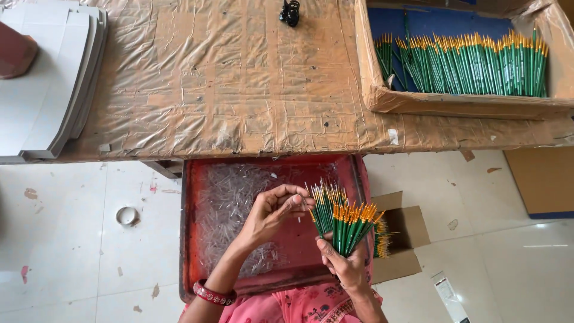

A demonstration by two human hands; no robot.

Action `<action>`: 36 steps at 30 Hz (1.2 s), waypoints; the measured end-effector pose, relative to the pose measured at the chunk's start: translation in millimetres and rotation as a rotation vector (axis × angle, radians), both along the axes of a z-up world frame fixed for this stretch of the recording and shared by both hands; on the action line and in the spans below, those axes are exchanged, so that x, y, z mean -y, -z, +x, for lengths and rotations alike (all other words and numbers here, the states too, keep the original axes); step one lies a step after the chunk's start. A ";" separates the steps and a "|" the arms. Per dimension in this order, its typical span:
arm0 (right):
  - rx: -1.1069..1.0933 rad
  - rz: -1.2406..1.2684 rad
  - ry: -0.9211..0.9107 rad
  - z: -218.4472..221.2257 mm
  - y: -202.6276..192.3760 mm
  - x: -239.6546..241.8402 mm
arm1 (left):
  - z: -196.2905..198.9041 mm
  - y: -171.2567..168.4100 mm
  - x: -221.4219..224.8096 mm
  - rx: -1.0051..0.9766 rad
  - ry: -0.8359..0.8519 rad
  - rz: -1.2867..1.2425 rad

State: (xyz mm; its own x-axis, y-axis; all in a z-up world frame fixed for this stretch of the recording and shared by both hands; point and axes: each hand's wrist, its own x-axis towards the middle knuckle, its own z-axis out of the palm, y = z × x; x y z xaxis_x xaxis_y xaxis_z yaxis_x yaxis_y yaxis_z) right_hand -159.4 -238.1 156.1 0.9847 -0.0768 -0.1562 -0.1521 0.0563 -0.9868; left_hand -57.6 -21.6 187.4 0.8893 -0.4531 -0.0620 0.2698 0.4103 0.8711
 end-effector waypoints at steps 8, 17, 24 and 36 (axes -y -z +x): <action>0.028 0.051 0.060 -3.2 0.8 -6.2 | -14.0 11.3 11.9 -0.027 -0.030 -0.048; 0.443 -0.941 0.043 25.5 -0.5 2.1 | -7.4 39.0 25.2 0.470 -0.344 0.773; -0.197 -0.389 -0.008 29.7 8.5 15.0 | -18.8 52.6 23.2 0.491 -0.103 0.927; -0.022 -0.006 0.016 2.3 -0.5 5.1 | -2.6 27.0 12.9 -0.032 -0.076 0.185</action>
State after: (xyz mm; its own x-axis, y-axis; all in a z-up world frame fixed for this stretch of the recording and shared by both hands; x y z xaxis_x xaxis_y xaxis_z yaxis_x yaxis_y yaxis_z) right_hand -157.1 -243.2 156.6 0.9797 -0.0933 -0.1777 -0.1733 0.0527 -0.9834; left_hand -60.2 -34.5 160.4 0.9168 -0.3628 -0.1670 0.2730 0.2640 0.9251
